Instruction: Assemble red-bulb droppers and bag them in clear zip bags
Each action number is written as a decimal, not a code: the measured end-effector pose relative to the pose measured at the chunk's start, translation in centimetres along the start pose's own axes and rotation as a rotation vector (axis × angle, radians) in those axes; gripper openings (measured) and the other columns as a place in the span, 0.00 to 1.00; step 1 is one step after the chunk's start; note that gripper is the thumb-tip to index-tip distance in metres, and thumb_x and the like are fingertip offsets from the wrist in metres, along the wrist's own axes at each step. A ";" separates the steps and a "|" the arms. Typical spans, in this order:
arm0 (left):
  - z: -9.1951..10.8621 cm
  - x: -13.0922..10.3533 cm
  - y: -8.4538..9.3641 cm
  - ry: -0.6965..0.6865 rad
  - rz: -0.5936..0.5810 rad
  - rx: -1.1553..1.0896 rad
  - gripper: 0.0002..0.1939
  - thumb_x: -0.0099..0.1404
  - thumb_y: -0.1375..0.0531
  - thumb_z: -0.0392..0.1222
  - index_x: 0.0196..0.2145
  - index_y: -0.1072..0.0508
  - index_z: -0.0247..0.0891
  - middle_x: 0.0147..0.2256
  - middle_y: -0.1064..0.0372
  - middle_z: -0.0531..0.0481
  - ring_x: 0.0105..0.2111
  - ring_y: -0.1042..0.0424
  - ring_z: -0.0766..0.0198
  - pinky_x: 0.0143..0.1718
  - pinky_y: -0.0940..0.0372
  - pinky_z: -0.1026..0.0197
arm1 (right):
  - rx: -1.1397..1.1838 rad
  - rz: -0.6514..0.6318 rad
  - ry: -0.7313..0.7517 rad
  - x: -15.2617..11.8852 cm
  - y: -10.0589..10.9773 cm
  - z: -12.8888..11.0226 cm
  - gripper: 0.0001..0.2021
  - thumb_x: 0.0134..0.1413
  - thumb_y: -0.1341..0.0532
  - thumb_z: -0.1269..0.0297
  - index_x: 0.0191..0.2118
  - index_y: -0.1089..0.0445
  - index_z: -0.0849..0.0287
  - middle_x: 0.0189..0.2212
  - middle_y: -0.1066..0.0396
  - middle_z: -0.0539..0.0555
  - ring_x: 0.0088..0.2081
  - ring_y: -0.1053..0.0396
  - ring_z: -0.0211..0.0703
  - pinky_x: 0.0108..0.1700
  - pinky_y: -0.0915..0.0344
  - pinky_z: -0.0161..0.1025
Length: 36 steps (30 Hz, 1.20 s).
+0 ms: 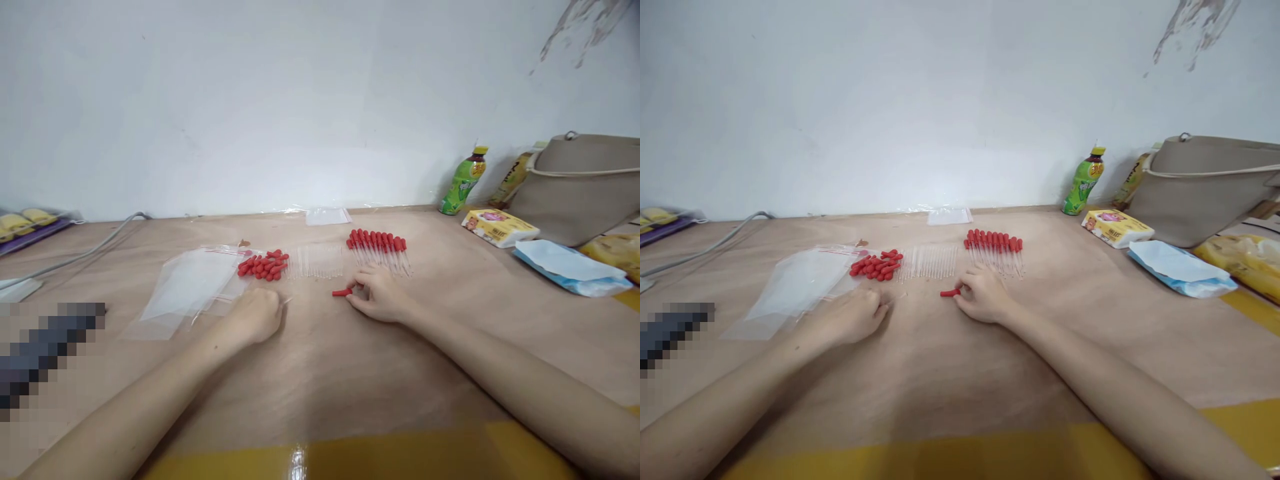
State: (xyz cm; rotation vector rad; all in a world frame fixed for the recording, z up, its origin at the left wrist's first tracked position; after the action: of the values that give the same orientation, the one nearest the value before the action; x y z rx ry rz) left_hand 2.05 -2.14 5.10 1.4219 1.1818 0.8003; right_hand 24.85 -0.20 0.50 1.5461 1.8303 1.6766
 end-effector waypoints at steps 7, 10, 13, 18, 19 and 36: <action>0.1 0.9 -2.7 -0.209 0.369 0.053 0.09 0.62 0.50 0.33 0.29 0.31 0.30 0.29 0.32 0.39 0.31 0.33 0.53 0.33 0.40 0.55 | 0.055 -0.013 0.095 0.0 -1.5 0.1 0.11 0.51 0.40 0.60 0.41 0.28 0.53 0.36 0.32 0.54 0.39 0.37 0.43 0.41 0.42 0.42; 0.5 1.6 -3.2 -0.292 0.500 -0.067 0.09 0.64 0.51 0.35 0.30 0.34 0.32 0.28 0.34 0.44 0.30 0.35 0.56 0.32 0.40 0.56 | 0.107 0.025 0.088 0.1 -2.1 -0.2 0.08 0.56 0.45 0.66 0.36 0.28 0.55 0.33 0.33 0.54 0.36 0.36 0.42 0.39 0.39 0.41; 0.9 2.4 -3.5 -0.372 0.572 -0.266 0.08 0.66 0.52 0.36 0.31 0.35 0.34 0.27 0.34 0.48 0.28 0.33 0.62 0.30 0.39 0.61 | 0.217 0.090 0.068 0.0 -1.9 -0.4 0.09 0.57 0.48 0.69 0.36 0.31 0.58 0.33 0.34 0.55 0.35 0.35 0.39 0.38 0.37 0.39; 1.1 3.5 -4.6 -0.545 0.770 -0.466 0.13 0.67 0.54 0.32 0.45 0.34 0.35 0.39 0.30 0.46 0.36 0.30 0.65 0.36 0.35 0.64 | 0.299 0.140 0.072 -0.5 -1.1 -0.7 0.06 0.57 0.47 0.70 0.37 0.35 0.58 0.32 0.32 0.53 0.34 0.35 0.38 0.37 0.37 0.37; 1.2 3.6 -4.9 -0.566 0.783 -0.473 0.13 0.67 0.53 0.31 0.46 0.34 0.36 0.41 0.31 0.46 0.38 0.30 0.65 0.38 0.35 0.64 | 0.302 0.141 0.078 -0.6 -1.1 -0.8 0.06 0.57 0.47 0.70 0.37 0.35 0.58 0.32 0.32 0.53 0.35 0.34 0.38 0.37 0.37 0.37; 1.0 3.8 -5.8 -0.660 0.801 -0.458 0.17 0.64 0.51 0.28 0.48 0.34 0.37 0.45 0.32 0.44 0.43 0.30 0.63 0.42 0.33 0.60 | 0.295 0.078 0.096 -0.6 -1.2 -1.2 0.07 0.56 0.46 0.68 0.39 0.33 0.59 0.32 0.29 0.52 0.33 0.33 0.37 0.36 0.36 0.35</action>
State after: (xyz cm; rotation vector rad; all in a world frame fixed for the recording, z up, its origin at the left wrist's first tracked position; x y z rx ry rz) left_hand 2.69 0.78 -1.20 1.5729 -0.1105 0.9398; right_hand 23.57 -1.16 -0.33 1.6942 2.1753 1.5952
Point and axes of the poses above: each hand's wrist, its own x-axis towards the middle knuckle, its own y-axis out of the back of the hand, z = x × y, the point moved 2 cm from there along x, towards the middle knuckle
